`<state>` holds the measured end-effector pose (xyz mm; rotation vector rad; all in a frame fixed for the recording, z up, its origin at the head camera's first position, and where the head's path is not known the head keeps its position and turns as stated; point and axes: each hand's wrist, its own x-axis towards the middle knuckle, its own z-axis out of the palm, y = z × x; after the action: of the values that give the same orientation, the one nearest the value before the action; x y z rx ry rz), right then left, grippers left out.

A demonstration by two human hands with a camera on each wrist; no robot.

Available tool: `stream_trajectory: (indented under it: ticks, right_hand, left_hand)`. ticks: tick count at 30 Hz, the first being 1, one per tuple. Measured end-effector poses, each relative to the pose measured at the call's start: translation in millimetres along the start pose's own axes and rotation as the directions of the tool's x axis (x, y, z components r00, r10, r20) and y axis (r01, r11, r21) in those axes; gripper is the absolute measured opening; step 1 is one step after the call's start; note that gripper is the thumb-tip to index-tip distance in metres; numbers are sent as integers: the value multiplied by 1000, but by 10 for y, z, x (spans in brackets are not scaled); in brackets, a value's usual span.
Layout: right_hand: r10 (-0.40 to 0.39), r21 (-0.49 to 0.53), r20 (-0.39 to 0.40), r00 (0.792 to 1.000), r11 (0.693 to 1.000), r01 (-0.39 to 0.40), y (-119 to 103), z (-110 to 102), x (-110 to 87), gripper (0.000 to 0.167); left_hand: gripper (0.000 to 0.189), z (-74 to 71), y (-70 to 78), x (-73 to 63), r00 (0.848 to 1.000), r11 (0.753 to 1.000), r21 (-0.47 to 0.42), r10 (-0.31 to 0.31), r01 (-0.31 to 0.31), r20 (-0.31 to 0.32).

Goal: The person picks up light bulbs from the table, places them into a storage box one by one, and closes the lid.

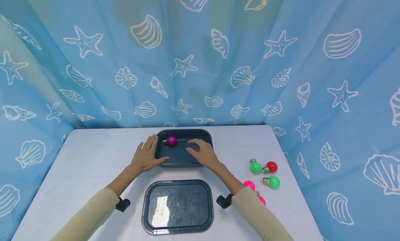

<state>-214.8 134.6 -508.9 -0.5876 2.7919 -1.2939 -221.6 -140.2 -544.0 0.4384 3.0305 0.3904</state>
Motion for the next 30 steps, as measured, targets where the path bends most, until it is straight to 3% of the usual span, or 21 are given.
stream_trajectory:
  ticks: [7, 11, 14, 20, 30]
  right_hand:
    - [0, 60, -39, 999, 998, 3, 30, -291, -501, 34]
    - [61, 91, -63, 996, 994, -56, 78, -417, -745, 35]
    - [122, 68, -87, 989, 991, -116, 116, -519, -923, 38]
    - [164, -12, -145, 976, 986, -168, 227, -697, -1282, 44]
    - [324, -46, -260, 909, 937, -347, 487, -871, -1818, 52]
  left_hand:
    - [112, 1, -1, 3, 1000, 1000, -6, 10, -11, -20]
    - [112, 1, 2, -14, 1000, 1000, -18, 2, -3, -12]
    - [112, -1, 16, -16, 1000, 1000, -26, 2, -2, -7]
    - [111, -6, 37, -26, 1000, 999, -41, -10, 10, -7]
    - [110, 4, 38, -17, 1000, 999, -36, -8, 7, -14]
